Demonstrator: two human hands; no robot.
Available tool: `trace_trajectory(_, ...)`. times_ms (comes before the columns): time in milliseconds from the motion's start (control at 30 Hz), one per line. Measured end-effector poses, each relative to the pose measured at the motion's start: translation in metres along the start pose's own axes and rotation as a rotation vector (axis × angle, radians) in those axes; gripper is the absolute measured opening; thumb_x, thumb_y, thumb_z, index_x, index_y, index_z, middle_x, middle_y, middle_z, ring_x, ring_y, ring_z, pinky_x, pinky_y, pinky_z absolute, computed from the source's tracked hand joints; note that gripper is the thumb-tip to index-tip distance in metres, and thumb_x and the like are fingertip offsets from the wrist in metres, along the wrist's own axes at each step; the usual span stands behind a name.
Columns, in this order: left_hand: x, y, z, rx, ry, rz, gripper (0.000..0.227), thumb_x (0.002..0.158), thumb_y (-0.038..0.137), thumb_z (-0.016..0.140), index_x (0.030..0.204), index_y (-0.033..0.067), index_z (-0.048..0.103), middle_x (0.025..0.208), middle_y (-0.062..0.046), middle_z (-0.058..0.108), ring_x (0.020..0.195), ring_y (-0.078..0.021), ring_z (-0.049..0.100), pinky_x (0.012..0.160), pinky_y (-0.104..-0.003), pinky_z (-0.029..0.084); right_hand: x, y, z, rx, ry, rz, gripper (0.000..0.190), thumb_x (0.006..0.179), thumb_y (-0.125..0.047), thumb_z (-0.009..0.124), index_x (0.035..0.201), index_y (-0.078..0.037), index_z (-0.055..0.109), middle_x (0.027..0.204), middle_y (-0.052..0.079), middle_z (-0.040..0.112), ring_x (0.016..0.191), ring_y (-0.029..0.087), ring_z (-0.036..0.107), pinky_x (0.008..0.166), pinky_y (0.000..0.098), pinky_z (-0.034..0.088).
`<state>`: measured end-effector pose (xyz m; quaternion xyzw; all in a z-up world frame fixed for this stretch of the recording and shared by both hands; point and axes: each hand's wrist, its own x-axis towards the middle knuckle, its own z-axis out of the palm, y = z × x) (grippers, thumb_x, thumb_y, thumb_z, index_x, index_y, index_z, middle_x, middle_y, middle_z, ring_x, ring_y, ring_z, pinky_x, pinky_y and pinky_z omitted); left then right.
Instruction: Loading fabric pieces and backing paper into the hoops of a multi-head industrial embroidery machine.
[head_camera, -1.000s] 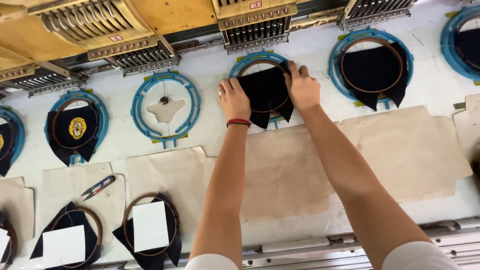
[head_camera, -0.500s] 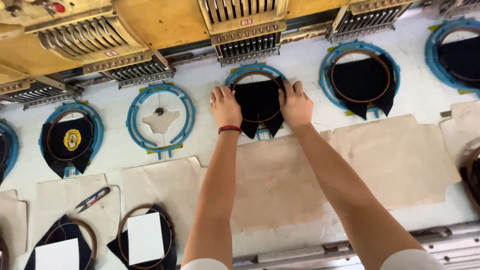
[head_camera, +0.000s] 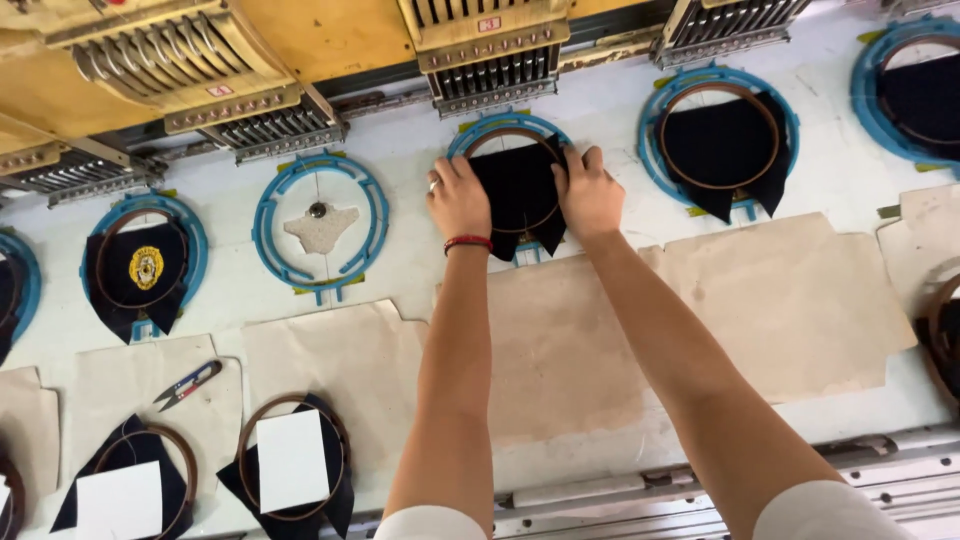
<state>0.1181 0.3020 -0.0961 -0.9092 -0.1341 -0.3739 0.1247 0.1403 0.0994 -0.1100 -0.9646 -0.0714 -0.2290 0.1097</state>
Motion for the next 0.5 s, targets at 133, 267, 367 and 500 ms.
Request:
trace_trajectory(133, -0.012, -0.014, 0.008, -0.351, -0.107, -0.128, 0.017, 0.105, 0.021, 0.058, 0.091, 0.0117, 0.053, 0.093, -0.007, 0.051, 0.087, -0.0367, 0.069, 0.073, -0.042, 0.060, 0.001, -0.002, -0.013, 0.156, -0.059, 0.054, 0.035, 0.113, -0.048, 0.060, 0.133, -0.021, 0.066, 0.103, 0.004, 0.056, 0.074, 0.038, 0.078, 0.064, 0.0533, 0.065)
trace_trajectory(267, -0.015, -0.018, 0.012, -0.530, -0.172, -0.208, 0.015, 0.108, 0.021, 0.058, 0.099, 0.0130, 0.050, 0.098, -0.004, 0.049, 0.096, -0.0356, 0.066, 0.084, -0.042, 0.059, 0.001, 0.006, -0.005, 0.272, -0.170, 0.126, 0.033, 0.112, -0.054, 0.060, 0.129, -0.026, 0.060, 0.108, 0.002, 0.057, 0.083, 0.042, 0.077, 0.076, 0.0569, 0.065)
trace_trajectory(367, -0.018, -0.021, 0.016, -0.588, -0.224, -0.247, 0.015, 0.108, 0.023, 0.060, 0.102, 0.0136, 0.050, 0.098, -0.005, 0.051, 0.099, -0.0352, 0.065, 0.087, -0.044, 0.058, 0.003, 0.008, -0.006, 0.307, -0.215, 0.158, 0.031, 0.110, -0.057, 0.061, 0.123, -0.029, 0.058, 0.106, -0.001, 0.057, 0.086, 0.039, 0.077, 0.078, 0.0555, 0.064)
trace_trajectory(500, -0.022, -0.022, 0.026, -0.588, -0.227, -0.269, 0.014, 0.107, 0.026, 0.063, 0.104, 0.0162, 0.053, 0.100, -0.002, 0.051, 0.099, -0.0322, 0.066, 0.089, -0.041, 0.058, 0.006, 0.005, -0.012, 0.333, -0.219, 0.180, 0.031, 0.110, -0.056, 0.062, 0.125, -0.030, 0.053, 0.106, 0.000, 0.056, 0.088, 0.039, 0.077, 0.080, 0.0562, 0.063)
